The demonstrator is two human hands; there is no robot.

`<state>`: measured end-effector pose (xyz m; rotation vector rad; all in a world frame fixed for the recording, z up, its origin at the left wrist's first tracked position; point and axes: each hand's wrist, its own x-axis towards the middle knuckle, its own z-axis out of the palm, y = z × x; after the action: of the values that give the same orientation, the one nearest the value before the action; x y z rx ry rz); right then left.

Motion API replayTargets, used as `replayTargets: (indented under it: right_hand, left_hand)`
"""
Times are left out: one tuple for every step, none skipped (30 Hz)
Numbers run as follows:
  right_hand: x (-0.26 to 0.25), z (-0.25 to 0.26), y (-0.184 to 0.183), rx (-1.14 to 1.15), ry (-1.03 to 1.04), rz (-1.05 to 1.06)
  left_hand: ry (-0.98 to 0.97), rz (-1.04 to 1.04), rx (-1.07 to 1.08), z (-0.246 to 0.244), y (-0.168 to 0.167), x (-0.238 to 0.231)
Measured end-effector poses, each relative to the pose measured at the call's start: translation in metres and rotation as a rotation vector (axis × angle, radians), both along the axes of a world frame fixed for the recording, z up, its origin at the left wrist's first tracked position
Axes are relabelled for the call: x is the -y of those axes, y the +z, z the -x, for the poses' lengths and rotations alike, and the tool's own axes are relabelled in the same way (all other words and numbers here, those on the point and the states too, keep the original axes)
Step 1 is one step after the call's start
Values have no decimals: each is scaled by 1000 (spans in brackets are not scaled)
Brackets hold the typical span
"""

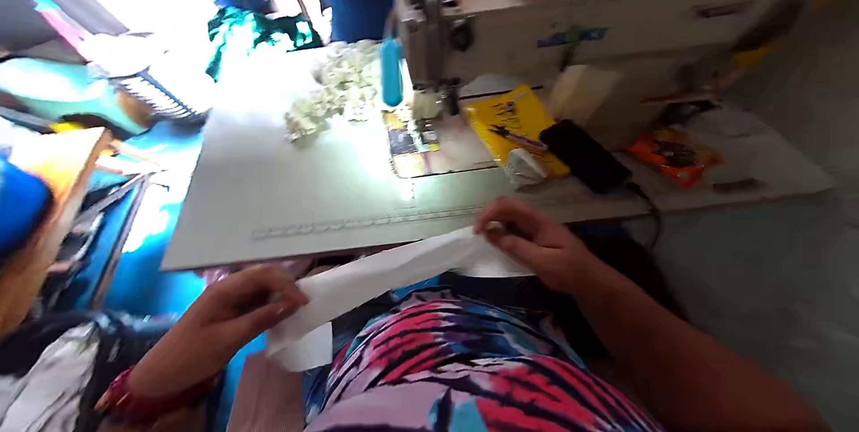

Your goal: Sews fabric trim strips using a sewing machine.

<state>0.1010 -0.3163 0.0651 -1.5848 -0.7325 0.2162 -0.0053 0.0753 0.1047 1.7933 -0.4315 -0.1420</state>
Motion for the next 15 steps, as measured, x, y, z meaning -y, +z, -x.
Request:
replayTargets:
  right_hand:
    - [7, -1, -5, 14, -28, 17]
    - [12, -3, -8, 32, -57, 22]
    - [18, -8, -11, 53, -93, 22]
    - [25, -13, -13, 72, -134, 28]
    - [34, -18, -15, 92, -175, 50]
    - [43, -22, -17, 122, -228, 113]
    - [51, -23, -17, 180, -284, 252]
    - [57, -21, -15, 275, -323, 467]
    - [58, -17, -10, 353, -295, 643]
    - [53, -14, -6, 414, -228, 752]
    - [43, -8, -3, 472, -168, 779]
    - [25, 1, 1, 522, -119, 732]
    - [3, 12, 5, 550, -69, 628]
    - [-23, 22, 7, 525, 6, 483]
    - [-48, 29, 5, 451, 110, 313]
  left_hand:
    - [-3, -13, -16, 0, -1, -2]
    - [-14, -29, -50, 0, 1, -4]
    - [-30, -37, -88, 0, 4, -8]
    - [-43, -37, -135, 1, 6, -12]
    - [-57, -31, -184, 2, 8, -17]
    - [-73, -20, -232, 4, 9, -23]
    - [-85, -16, -273, 6, 10, -29]
    - [-89, -26, -290, 8, 11, -33]
    - [-85, -50, -274, 9, 13, -36]
    - [-80, -95, -236, 8, 15, -34]
    - [-80, -157, -185, 6, 16, -28]
    - [-100, -234, -115, 4, 18, -18]
    - [-140, -304, -34, -1, 19, -4]
    - [-186, -337, 30, -8, 21, 13]
    - [-235, -332, 65, -15, 21, 29]
